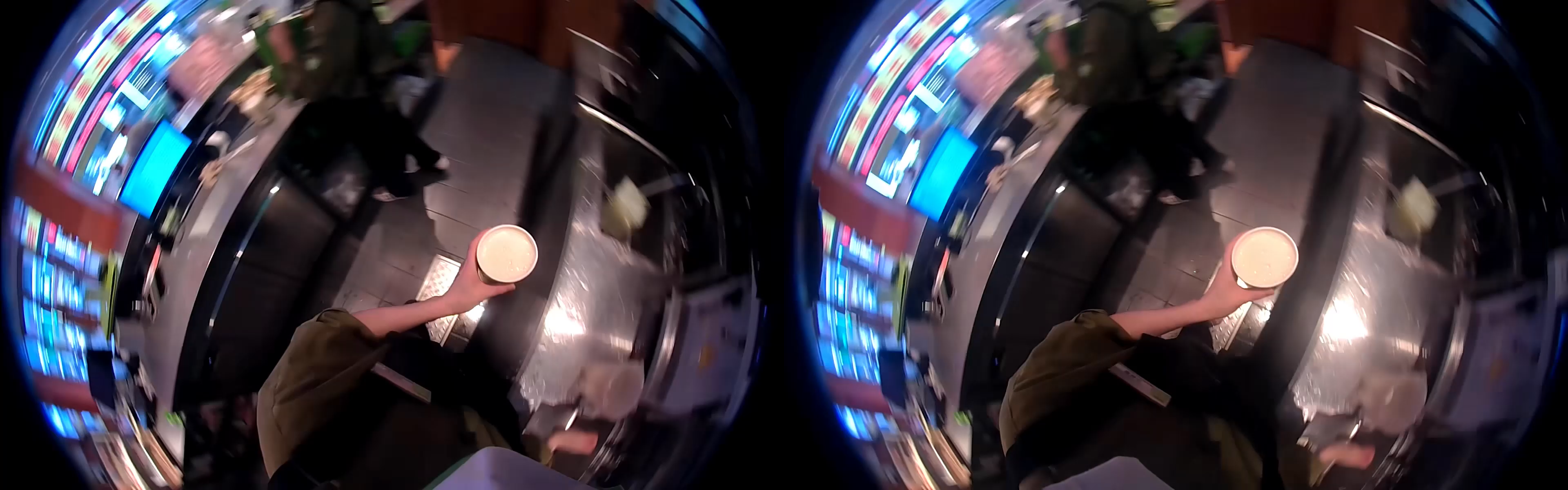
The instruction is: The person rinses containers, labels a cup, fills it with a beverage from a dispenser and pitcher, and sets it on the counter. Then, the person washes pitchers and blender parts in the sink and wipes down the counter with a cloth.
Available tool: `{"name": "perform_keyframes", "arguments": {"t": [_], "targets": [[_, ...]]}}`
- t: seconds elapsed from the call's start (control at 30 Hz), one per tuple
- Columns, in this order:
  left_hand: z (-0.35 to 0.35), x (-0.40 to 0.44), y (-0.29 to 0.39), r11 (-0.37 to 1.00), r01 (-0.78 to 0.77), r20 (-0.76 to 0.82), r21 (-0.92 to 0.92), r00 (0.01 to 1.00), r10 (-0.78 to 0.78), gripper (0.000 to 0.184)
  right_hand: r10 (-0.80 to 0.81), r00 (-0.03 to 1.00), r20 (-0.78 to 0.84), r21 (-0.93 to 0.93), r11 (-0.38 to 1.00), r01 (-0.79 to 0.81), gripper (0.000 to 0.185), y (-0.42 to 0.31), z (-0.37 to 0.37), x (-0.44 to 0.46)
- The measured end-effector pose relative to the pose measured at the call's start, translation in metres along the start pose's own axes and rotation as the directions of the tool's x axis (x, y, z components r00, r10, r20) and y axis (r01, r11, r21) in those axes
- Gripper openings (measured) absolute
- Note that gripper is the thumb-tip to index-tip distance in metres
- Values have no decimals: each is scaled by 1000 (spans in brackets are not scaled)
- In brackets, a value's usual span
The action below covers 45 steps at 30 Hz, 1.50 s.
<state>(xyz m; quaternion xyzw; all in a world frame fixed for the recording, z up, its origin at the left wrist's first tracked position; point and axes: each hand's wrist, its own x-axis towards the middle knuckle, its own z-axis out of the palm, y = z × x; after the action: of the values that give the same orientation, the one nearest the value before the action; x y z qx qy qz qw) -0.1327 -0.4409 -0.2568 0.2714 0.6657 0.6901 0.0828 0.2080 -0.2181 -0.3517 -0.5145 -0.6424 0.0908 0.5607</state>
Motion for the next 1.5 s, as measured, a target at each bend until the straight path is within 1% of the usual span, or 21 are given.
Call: {"name": "perform_keyframes", "arguments": {"t": [0.1,0.17,0.2,0.27,0.37,0.43,0.47,0.57,0.63,0.7,0.73,0.83,0.87,1.03,1.13,1.23,1.3,1.33,1.37,1.4,1.5], "targets": [[-76,0,-1,1000,8,-167,11,986,-6,92,-53,999,-8,122,991,54,16,-56,11,2],[-128,-2,1,999,6,-289,42,957,6,92,-62,997,-45,187,980,69,17,-91,37,-9],[-160,-3,2,989,26,-338,143,941,25,92,-62,996,-62,217,973,74,17,-111,57,-22],[-221,-6,3,985,59,-403,165,915,12,92,-61,993,-99,288,954,87,19,-151,103,-49],[-310,-13,5,978,23,-494,206,865,84,92,-185,983,-13,556,816,161,18,-256,169,-110],[-371,-19,13,965,21,-535,261,835,126,92,-143,973,181,698,716,-25,17,-335,198,-166],[-398,-22,13,944,68,-588,322,796,143,92,-194,948,254,714,699,-48,17,-369,209,-190],[-474,-29,7,946,68,-688,318,702,181,90,-302,864,404,793,586,-166,14,-447,242,-257],[-518,-32,2,921,120,-767,371,599,231,88,-418,777,471,830,509,-229,15,-484,263,-293],[-560,-34,1,910,192,-826,366,518,223,89,-481,691,540,814,505,-286,15,-521,277,-327],[-578,-33,-2,907,177,-842,382,472,262,89,-485,650,585,797,493,-349,13,-538,283,-344],[-635,-31,-17,885,208,-864,417,391,316,89,-626,456,633,773,468,-429,11,-583,296,-398],[-655,-29,-27,888,171,-860,427,379,341,89,-648,383,659,742,474,-474,11,-597,298,-416],[-723,-20,-42,893,209,-903,399,260,343,89,-726,-30,687,513,513,-688,13,-654,320,-496],[-754,-13,-44,880,276,-917,387,210,338,88,-748,-174,641,412,527,-744,13,-687,332,-532],[-773,-10,-43,928,309,-967,208,206,148,89,-795,-230,562,454,529,-717,13,-716,338,-550],[-787,-10,-53,885,348,-946,309,206,249,90,-807,-175,564,468,487,-737,10,-722,352,-572],[-793,-8,-56,882,330,-939,337,185,290,91,-835,-194,515,473,465,-748,11,-726,359,-580],[-794,-4,-53,924,220,-942,313,192,273,92,-850,-213,482,497,465,-732,13,-734,359,-582],[-796,-3,-52,905,273,-940,325,196,279,93,-835,-224,502,543,506,-670,16,-743,353,-584],[-795,-5,-34,930,214,-936,300,252,244,95,-847,-255,467,545,502,-671,16,-760,348,-589]]}}
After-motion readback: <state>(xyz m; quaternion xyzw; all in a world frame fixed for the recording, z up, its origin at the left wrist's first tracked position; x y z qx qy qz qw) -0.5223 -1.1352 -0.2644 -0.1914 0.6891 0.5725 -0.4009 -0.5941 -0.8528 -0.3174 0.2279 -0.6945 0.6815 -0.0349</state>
